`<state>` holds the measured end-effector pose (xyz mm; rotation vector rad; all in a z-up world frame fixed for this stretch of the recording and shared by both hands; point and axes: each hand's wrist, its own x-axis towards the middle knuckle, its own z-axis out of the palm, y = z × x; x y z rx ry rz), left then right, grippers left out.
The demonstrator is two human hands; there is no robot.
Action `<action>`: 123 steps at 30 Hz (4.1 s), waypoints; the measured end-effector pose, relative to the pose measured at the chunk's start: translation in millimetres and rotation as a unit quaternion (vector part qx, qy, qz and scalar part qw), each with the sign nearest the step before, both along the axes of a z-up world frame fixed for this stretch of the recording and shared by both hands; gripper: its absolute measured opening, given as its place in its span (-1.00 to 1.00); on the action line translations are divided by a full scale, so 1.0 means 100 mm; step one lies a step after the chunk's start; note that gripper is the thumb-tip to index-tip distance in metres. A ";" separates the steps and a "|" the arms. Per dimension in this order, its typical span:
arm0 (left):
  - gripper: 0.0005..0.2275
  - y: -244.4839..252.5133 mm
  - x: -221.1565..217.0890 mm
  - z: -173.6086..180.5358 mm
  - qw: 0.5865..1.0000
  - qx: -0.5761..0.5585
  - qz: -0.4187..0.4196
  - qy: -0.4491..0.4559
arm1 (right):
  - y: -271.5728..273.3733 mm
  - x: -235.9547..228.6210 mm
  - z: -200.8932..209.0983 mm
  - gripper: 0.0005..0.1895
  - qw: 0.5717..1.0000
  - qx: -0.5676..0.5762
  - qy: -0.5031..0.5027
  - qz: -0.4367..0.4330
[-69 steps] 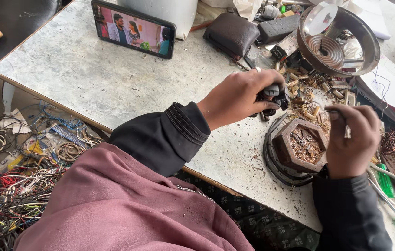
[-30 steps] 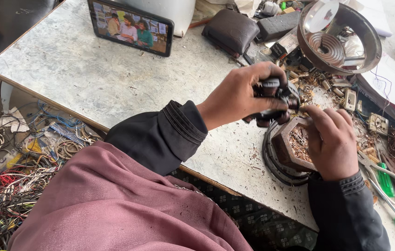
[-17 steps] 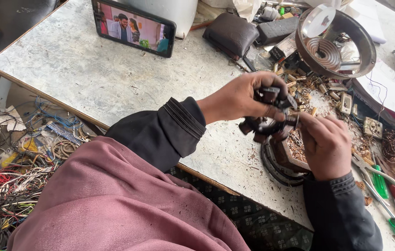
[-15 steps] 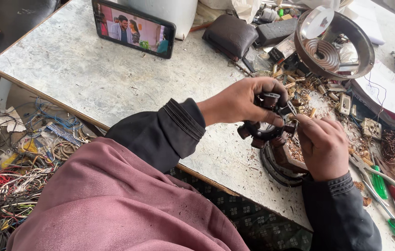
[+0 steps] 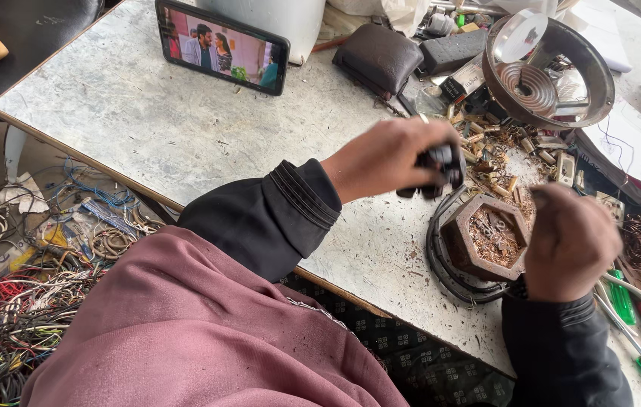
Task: The person winds copper wire by hand around the slots of a small black electrical component, likely a motor stator. They repeatedly wrap the wire, tuck it into the slots, and adjust the bundle while working at a cluttered workbench.
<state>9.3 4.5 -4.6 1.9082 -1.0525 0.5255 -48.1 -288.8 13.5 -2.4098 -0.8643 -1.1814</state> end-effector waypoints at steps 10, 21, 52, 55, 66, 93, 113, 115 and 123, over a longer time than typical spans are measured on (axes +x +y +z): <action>-0.64 -0.01 -0.20 0.14 0.992 -0.083 -0.051 0.083 | 0.15 0.01 0.17 -0.75 0.977 -0.105 -0.104 -0.152; -0.60 -0.07 -0.21 0.07 0.958 -0.133 -0.118 0.226 | 0.52 -0.11 0.17 -0.63 0.994 -0.089 0.020 0.063; -0.71 0.13 -0.21 0.24 0.981 -0.185 0.013 0.053 | 0.26 0.09 0.10 -0.93 0.976 0.023 0.203 0.078; -0.69 0.23 -0.16 0.24 0.980 -0.164 0.106 0.030 | 0.32 -0.04 0.08 -0.91 0.976 -0.007 0.181 0.118; -0.67 0.09 -0.29 0.30 0.988 0.010 -0.132 0.082 | -0.09 0.13 0.12 -0.90 0.985 0.141 0.097 -0.010; -0.67 -0.05 -0.22 0.08 0.951 -0.188 -0.063 0.237 | 0.39 -0.09 0.08 -0.83 0.988 -0.018 0.127 0.081; -0.69 0.08 -0.19 0.23 0.994 -0.104 -0.025 0.009 | 0.29 0.05 0.09 -0.88 0.986 -0.029 0.165 0.018; -0.67 0.13 -0.12 0.20 0.987 -0.156 0.034 -0.001 | 0.28 0.03 0.08 -0.88 0.987 -0.042 0.155 0.023; -0.68 0.07 -0.08 0.12 0.995 -0.014 0.098 0.001 | 0.08 -0.10 0.02 -0.93 0.998 0.004 0.048 0.042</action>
